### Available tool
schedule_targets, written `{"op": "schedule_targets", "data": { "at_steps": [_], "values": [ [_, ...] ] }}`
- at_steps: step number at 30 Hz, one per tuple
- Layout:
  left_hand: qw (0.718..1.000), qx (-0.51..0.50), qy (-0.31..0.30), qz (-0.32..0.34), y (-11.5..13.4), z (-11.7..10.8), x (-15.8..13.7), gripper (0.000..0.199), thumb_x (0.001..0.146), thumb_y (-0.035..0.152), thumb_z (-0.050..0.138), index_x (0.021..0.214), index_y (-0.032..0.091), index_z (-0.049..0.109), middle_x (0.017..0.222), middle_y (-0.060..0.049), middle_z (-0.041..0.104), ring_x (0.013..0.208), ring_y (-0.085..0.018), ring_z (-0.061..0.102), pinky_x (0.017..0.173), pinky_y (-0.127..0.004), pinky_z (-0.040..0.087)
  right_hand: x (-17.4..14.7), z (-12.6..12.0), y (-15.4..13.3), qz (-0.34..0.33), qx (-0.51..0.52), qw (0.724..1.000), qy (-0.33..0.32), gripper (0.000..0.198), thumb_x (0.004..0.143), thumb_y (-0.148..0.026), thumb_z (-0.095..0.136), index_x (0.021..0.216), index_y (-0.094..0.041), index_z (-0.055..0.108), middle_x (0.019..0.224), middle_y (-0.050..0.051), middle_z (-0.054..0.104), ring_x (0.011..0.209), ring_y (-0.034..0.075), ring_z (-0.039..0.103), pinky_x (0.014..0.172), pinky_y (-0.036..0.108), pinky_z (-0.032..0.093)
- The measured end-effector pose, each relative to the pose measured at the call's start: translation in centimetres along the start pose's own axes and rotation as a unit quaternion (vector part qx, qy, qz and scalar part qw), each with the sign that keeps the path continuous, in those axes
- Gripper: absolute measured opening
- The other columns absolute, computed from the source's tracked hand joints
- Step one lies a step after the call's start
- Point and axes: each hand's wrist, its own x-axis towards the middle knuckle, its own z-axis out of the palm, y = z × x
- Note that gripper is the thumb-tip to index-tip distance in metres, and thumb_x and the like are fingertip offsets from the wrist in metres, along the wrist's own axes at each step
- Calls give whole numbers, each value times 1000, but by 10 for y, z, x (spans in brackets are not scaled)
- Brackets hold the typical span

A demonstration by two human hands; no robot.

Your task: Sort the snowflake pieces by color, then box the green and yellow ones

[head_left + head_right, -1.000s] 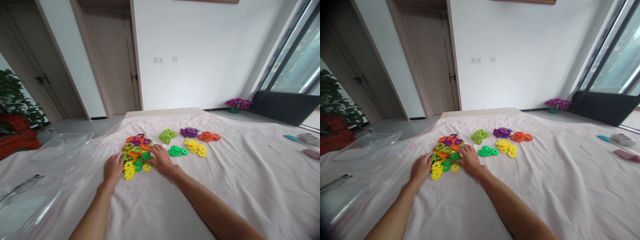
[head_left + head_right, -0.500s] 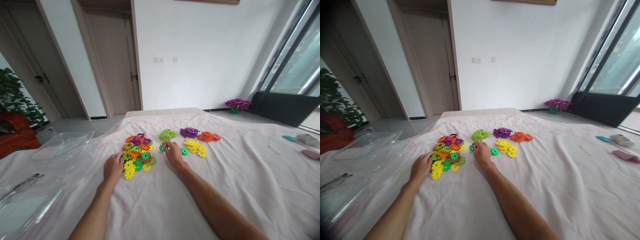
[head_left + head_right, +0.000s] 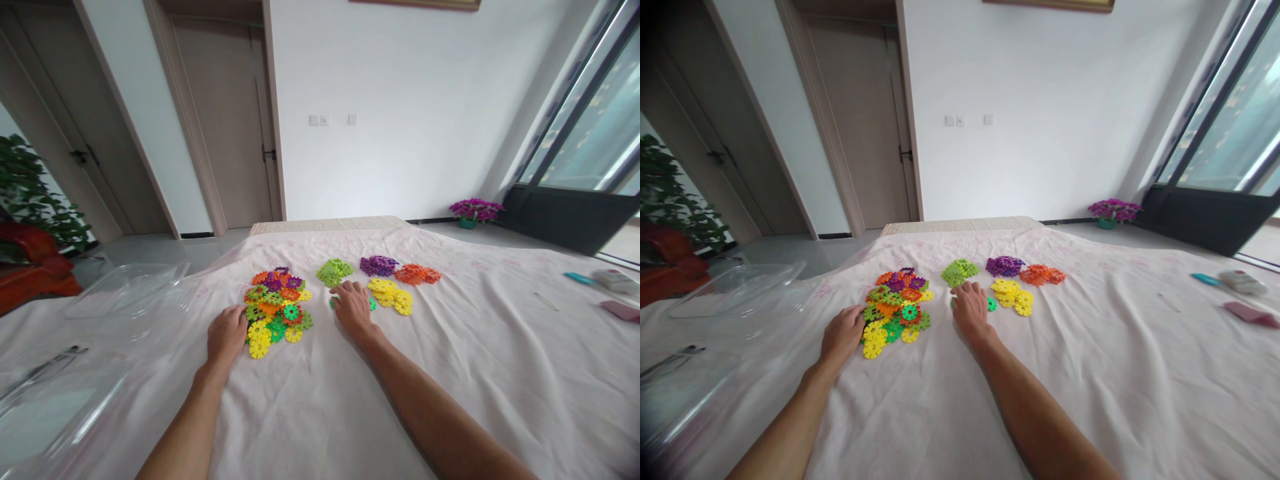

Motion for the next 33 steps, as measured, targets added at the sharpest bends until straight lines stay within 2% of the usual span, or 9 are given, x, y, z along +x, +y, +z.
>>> {"op": "schedule_targets", "data": {
  "at_steps": [6, 10, 16, 21, 26, 30, 33],
  "values": [
    [1000, -2, 0, 1, 4, -4, -2, 38, 91, 21, 39, 118, 19, 66, 123, -8, 68, 114, -20, 61, 101, -32, 43, -13, -6, -44, -168, 69, 983, -23, 26, 97, -32, 52, 120, -28, 64, 114, 6, 61, 105, 23, 47, 90, 35, 36],
    [1000, 4, -1, 1, 4, -5, -2, 37, 91, 21, 40, 118, 19, 66, 124, -8, 68, 114, -20, 61, 101, -32, 42, -20, -2, -68, -217, 67, 973, -45, 39, 95, -40, 57, 131, -26, 56, 121, 8, 59, 109, 25, 45, 92, 37, 38],
    [1000, 7, 1, 1, 7, -7, -3, 36, 91, 20, 42, 117, 21, 66, 123, -7, 68, 114, -19, 61, 101, -31, 43, -20, 2, -69, -219, 81, 970, -64, 36, 92, -43, 61, 124, -27, 62, 118, 6, 60, 107, 23, 46, 90, 36, 38],
    [1000, 7, 4, -1, 8, -8, -3, 38, 91, 20, 41, 118, 20, 66, 124, -7, 68, 115, -19, 61, 101, -30, 43, -19, -2, -66, -224, 109, 966, -74, 30, 96, -45, 55, 118, -29, 68, 109, 5, 64, 103, 21, 49, 87, 33, 37],
    [1000, 1, 0, -3, 5, -6, -2, 37, 91, 21, 41, 118, 20, 66, 124, -7, 68, 114, -19, 61, 101, -30, 43, -18, 0, -64, -227, 150, 961, -56, 29, 101, -40, 47, 109, -29, 72, 100, 4, 67, 96, 18, 52, 87, 31, 37],
    [1000, -3, -4, -4, 4, -5, -2, 37, 91, 21, 40, 118, 19, 66, 125, -7, 67, 115, -20, 61, 102, -31, 42, -12, 2, -54, -158, 157, 975, -13, 31, 101, -38, 46, 97, -24, 74, 93, 4, 68, 90, 18, 54, 85, 29, 38],
    [1000, -7, -4, -2, 4, -5, -2, 38, 91, 21, 40, 118, 19, 66, 125, -8, 67, 115, -21, 61, 101, -33, 43, -5, 4, -38, -83, 145, 985, 31, 25, 99, -35, 50, 101, -24, 72, 95, 4, 70, 91, 19, 56, 85, 30, 37]
  ]
}}
